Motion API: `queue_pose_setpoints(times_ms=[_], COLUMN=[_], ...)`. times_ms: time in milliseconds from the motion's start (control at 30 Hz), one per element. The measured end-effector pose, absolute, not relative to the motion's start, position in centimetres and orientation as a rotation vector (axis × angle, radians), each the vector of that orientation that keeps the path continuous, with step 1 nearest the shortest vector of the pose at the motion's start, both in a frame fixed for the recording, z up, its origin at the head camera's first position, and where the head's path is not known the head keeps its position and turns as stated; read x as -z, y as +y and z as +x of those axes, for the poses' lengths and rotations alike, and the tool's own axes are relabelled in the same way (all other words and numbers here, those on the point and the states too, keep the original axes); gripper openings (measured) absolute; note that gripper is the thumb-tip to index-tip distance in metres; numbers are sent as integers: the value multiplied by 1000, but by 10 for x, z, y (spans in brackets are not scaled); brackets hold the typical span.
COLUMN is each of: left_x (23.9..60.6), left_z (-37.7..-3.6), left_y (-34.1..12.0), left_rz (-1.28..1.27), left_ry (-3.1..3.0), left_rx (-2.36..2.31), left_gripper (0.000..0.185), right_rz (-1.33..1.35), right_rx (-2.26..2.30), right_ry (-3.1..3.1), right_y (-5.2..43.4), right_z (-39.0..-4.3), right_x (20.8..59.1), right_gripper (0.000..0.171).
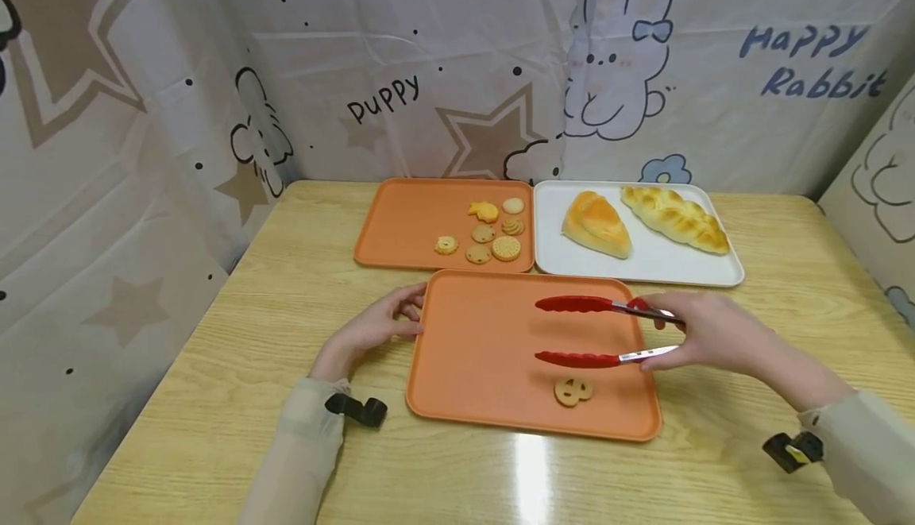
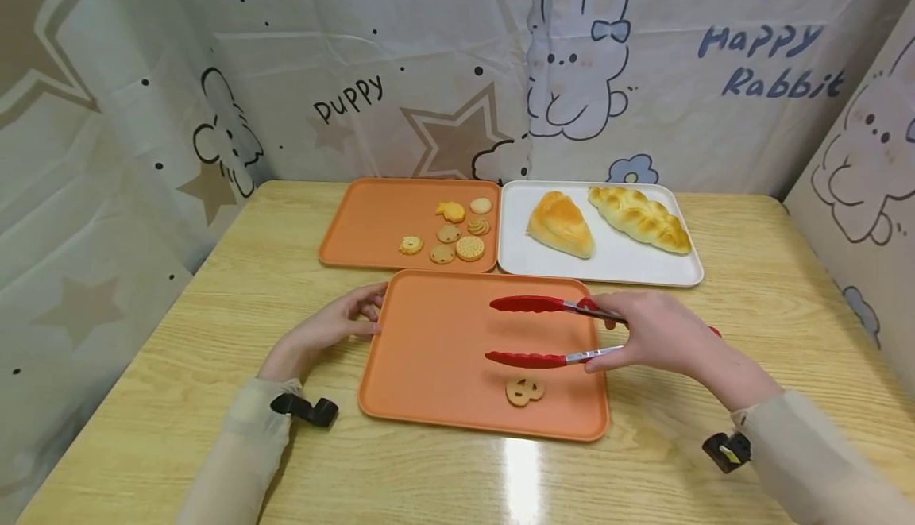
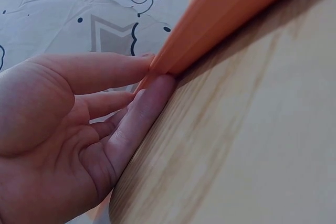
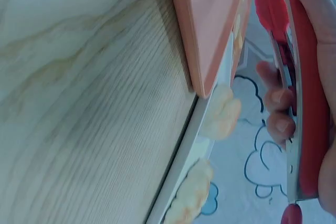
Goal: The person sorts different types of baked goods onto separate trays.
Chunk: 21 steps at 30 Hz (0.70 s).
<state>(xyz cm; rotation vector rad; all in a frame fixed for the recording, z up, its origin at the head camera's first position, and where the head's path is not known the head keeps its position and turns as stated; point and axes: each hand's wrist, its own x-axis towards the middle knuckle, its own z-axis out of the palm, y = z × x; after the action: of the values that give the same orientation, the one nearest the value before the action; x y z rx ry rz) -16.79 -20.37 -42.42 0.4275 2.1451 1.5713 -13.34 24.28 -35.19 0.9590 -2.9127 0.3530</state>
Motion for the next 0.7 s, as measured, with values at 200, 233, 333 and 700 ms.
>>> queue_pose_setpoints(times_ms=[200, 233, 333, 700], left_x=[423, 423, 422, 424], left_z=[-167, -167, -167, -168], left_y=[-203, -203, -202, -204], left_rz=[426, 430, 432, 448], left_ry=[2143, 2149, 2162, 2159], left_rx=[-1582, -1582, -1581, -1577], left_gripper=[70, 70, 70, 72], right_rz=[1034, 1043, 1060, 1104], right_rx=[-371, -366, -348, -304], right_ry=[-2960, -2975, -3004, -2975], right_y=[254, 256, 258, 261], right_z=[-120, -118, -113, -108], right_x=[348, 347, 348, 360], right_gripper=[74, 74, 76, 77])
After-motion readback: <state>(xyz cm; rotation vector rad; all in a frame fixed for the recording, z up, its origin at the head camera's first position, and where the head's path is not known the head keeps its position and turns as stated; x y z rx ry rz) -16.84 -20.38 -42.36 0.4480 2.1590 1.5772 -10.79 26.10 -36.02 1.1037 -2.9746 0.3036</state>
